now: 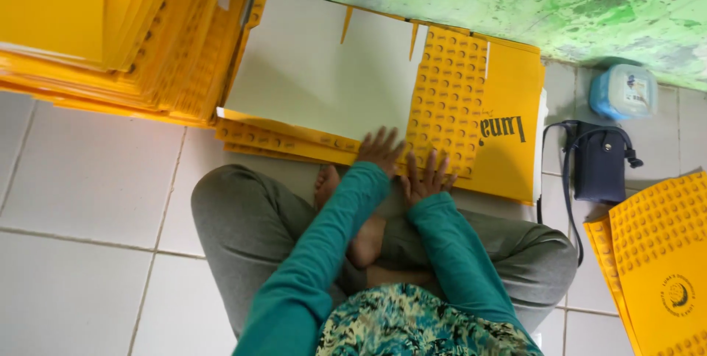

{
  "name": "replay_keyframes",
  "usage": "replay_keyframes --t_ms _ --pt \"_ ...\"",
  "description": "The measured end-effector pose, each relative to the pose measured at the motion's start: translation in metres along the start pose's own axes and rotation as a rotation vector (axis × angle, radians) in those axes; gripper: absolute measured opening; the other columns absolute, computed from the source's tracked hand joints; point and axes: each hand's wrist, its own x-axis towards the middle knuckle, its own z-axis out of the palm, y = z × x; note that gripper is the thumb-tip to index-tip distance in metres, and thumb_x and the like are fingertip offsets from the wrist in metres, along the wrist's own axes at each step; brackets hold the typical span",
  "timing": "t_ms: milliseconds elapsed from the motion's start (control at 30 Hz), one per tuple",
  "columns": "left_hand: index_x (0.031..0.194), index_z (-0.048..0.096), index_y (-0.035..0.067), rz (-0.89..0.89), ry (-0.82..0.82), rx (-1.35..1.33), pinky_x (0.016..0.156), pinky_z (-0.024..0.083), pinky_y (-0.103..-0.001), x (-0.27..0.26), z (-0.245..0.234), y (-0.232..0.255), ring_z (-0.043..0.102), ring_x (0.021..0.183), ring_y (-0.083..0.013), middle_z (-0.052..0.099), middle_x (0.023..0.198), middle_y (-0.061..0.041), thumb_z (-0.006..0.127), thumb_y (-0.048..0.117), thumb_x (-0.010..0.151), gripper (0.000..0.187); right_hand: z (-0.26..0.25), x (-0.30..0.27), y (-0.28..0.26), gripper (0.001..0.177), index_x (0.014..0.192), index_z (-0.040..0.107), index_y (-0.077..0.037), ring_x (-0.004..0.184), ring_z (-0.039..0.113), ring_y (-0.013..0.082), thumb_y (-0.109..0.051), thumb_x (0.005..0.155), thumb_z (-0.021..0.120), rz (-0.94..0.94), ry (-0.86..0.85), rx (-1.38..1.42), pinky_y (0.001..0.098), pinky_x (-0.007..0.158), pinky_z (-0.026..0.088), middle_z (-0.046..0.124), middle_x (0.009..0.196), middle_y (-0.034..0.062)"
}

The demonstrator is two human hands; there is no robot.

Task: Stacking and organizing flat cardboard doughnut boxes on the floor

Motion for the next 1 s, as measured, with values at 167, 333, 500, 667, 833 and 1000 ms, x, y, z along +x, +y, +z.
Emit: replay_keyframes --t_ms 167,333,500,667,833,1000 --pt "0.164 0.019 0.037 -0.895 0.077 0.002 0.124 0.019 -0.061 -0.065 -0.146 -0.099 0.020 0.154 -0.0378 0.017 0.169 -0.010 0.044 0.068 0.100 0.076 0.001 0.002 -0.003 0.070 0.166 0.005 -0.044 0.155 -0.005 0.0534 -0.064 0.103 0.027 -0.033 0.099 0.007 0.0768 0.117 -0.005 -0.002 0.174 0.0155" --pt "0.165 -0.015 0.038 -1.322 0.165 -0.044 0.129 0.013 -0.060 -0.102 -0.165 -0.157 0.000 0.157 -0.0483 -0.014 0.173 -0.015 0.083 0.063 0.082 0.130 0.007 0.010 -0.038 0.082 0.167 -0.006 -0.030 0.159 -0.011 0.0393 -0.059 0.101 0.033 -0.076 -0.091 0.014 0.0696 0.122 -0.008 -0.009 0.175 0.0097" --pt "0.164 -0.018 0.033 -1.392 0.216 -0.148 0.124 0.028 -0.050 -0.099 -0.171 -0.147 0.013 0.159 -0.0372 -0.004 0.171 -0.023 0.088 0.056 0.079 0.138 -0.071 0.028 -0.134 0.063 0.160 -0.002 -0.059 0.153 -0.013 0.0561 -0.061 0.105 0.028 -0.212 -0.419 -0.040 0.0826 0.113 -0.004 -0.010 0.175 0.0006" --pt "0.164 -0.015 0.035 -1.380 0.285 -0.210 0.120 0.031 -0.048 -0.101 -0.162 -0.160 0.022 0.153 -0.0368 -0.003 0.170 -0.023 0.091 0.055 0.076 0.139 -0.089 0.052 -0.169 0.060 0.155 -0.012 -0.065 0.149 -0.019 0.0602 -0.060 0.106 0.023 -0.198 -0.563 -0.113 0.0866 0.111 0.004 -0.025 0.172 -0.0007" --pt "0.167 0.000 0.038 -1.259 0.626 -0.445 0.123 0.036 -0.051 -0.095 -0.131 -0.176 0.030 0.149 -0.0440 -0.012 0.170 -0.018 0.093 0.025 0.078 0.129 -0.104 0.059 -0.179 0.060 0.152 -0.015 -0.067 0.149 -0.018 0.0612 -0.059 0.107 0.023 -0.174 -0.643 -0.142 0.0878 0.108 0.010 -0.027 0.171 0.0016" --pt "0.168 0.004 0.043 -1.118 1.130 -0.775 0.127 0.033 -0.052 -0.100 -0.179 -0.148 0.031 0.152 -0.0441 0.015 0.164 -0.016 0.088 -0.005 0.075 0.134 -0.110 0.064 -0.194 0.066 0.154 -0.019 -0.063 0.150 -0.014 0.0626 -0.049 0.109 0.027 -0.161 -0.704 -0.207 0.0878 0.108 0.008 -0.021 0.172 0.0115"
